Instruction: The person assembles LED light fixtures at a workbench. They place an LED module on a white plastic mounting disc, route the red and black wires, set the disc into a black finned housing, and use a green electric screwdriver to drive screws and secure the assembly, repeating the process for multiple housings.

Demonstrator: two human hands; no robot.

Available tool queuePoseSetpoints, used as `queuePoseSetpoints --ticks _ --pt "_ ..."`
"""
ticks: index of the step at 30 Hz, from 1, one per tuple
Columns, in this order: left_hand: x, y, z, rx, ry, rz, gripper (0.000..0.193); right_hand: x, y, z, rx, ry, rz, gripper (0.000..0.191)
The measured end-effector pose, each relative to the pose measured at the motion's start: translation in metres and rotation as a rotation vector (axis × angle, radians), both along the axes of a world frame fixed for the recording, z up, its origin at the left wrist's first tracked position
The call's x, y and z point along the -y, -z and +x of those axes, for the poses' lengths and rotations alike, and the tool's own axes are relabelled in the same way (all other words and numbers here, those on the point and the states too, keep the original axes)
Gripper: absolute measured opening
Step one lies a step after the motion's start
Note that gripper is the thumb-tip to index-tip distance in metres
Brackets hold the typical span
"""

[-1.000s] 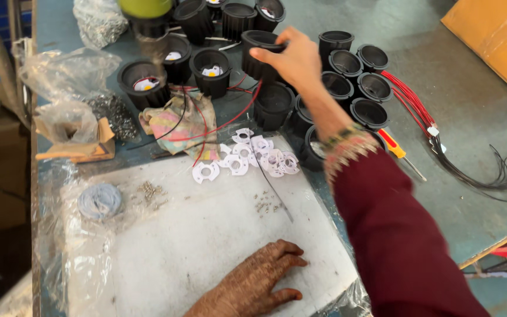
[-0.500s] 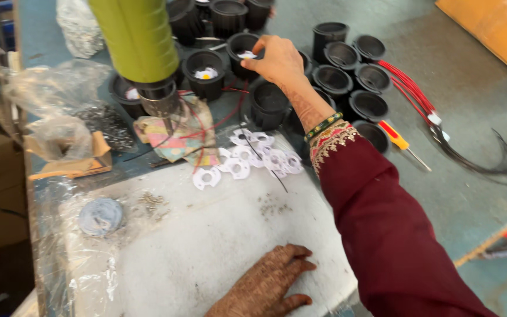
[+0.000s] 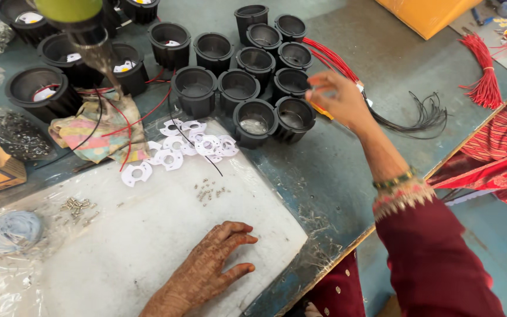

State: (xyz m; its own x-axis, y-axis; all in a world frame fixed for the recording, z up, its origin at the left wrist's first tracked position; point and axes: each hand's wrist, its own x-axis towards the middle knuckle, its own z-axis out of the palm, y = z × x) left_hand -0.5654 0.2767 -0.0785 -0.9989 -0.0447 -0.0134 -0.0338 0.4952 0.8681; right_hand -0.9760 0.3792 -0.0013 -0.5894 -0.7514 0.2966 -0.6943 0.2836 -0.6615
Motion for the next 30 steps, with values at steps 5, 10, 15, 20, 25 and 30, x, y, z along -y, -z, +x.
queuePoseSetpoints --ticks 5,10,15,20,25,30 --pt "-0.016 -0.006 -0.007 -0.084 -0.001 -0.067 0.041 -0.049 0.025 0.048 -0.177 -0.100 -0.030 0.066" --pt "-0.029 -0.015 -0.004 -0.125 -0.008 -0.091 0.041 -0.061 0.043 0.084 -0.230 0.177 -0.095 0.037" --pt "-0.035 -0.020 -0.012 0.047 -0.090 0.091 0.055 -0.126 0.045 0.118 -0.469 0.020 -0.228 0.032" --pt "-0.051 -0.014 -0.021 -0.285 -0.257 0.240 0.090 -0.172 0.047 0.157 -0.266 -0.189 -0.170 0.038" --pt "-0.061 -0.027 -0.003 -0.333 -0.111 0.266 0.108 -0.174 0.034 0.178 0.189 -0.768 -0.103 0.032" --pt "-0.055 -0.042 -0.002 -0.274 -0.022 0.123 0.109 -0.154 0.028 0.174 0.228 -0.500 -0.265 0.030"
